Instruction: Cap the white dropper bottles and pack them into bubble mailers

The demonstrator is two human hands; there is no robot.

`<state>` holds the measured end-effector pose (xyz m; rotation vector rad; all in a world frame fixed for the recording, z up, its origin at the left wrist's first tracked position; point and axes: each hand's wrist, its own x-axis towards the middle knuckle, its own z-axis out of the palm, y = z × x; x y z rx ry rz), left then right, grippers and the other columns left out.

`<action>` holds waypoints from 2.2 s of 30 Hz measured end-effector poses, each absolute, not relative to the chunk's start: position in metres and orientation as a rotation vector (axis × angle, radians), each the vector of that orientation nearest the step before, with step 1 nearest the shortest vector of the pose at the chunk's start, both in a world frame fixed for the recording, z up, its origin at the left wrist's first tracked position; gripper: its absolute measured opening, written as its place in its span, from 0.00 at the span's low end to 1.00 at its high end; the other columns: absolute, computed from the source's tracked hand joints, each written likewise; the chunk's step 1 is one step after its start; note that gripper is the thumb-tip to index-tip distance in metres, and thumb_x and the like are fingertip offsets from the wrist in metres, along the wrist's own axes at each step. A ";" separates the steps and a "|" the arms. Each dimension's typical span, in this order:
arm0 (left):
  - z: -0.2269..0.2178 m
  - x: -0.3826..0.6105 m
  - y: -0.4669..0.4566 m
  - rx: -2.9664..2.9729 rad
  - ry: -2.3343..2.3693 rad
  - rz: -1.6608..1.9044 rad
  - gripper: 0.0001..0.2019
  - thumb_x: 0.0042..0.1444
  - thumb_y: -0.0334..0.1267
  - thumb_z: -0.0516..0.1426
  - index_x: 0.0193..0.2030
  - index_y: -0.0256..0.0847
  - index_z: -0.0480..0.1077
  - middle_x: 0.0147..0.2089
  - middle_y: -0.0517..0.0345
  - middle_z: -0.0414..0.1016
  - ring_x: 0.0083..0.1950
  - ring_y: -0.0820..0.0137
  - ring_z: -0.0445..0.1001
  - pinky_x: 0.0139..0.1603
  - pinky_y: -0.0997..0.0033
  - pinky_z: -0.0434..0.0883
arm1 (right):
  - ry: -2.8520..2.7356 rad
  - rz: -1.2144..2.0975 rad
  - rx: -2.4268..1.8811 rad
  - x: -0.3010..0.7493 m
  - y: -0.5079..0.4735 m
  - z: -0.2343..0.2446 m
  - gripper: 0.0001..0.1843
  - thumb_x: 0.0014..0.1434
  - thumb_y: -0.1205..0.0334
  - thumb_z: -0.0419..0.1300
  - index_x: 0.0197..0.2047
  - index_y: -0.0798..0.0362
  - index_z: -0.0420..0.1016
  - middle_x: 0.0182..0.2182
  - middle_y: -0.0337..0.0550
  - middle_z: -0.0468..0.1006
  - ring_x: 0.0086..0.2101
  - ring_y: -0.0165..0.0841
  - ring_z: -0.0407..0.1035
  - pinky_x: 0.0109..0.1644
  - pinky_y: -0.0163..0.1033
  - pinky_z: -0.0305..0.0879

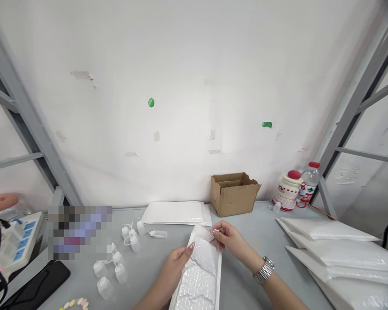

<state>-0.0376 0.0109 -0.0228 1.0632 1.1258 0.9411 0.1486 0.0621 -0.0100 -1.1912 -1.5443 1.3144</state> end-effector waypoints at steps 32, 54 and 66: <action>-0.018 -0.034 0.009 1.115 1.167 0.927 0.29 0.36 0.69 0.51 0.20 0.39 0.61 0.19 0.66 0.51 0.25 0.73 0.52 0.26 0.73 0.53 | -1.540 1.110 -1.253 0.136 0.053 -0.023 0.11 0.51 0.54 0.55 0.35 0.52 0.70 0.19 0.33 0.65 0.24 0.30 0.61 0.28 0.34 0.57; -0.023 -0.040 0.014 1.076 1.229 1.040 0.28 0.37 0.66 0.53 0.21 0.37 0.66 0.19 0.63 0.60 0.25 0.72 0.58 0.28 0.73 0.57 | -1.536 0.904 -1.278 0.136 0.051 -0.019 0.09 0.50 0.57 0.56 0.32 0.52 0.73 0.32 0.42 0.72 0.31 0.34 0.67 0.38 0.40 0.62; -0.027 -0.040 0.015 1.047 1.236 1.106 0.27 0.37 0.64 0.55 0.19 0.38 0.63 0.19 0.65 0.56 0.25 0.73 0.56 0.26 0.73 0.54 | -1.621 0.943 -1.228 0.137 0.048 -0.013 0.09 0.49 0.63 0.54 0.33 0.51 0.74 0.33 0.42 0.74 0.31 0.33 0.66 0.38 0.39 0.62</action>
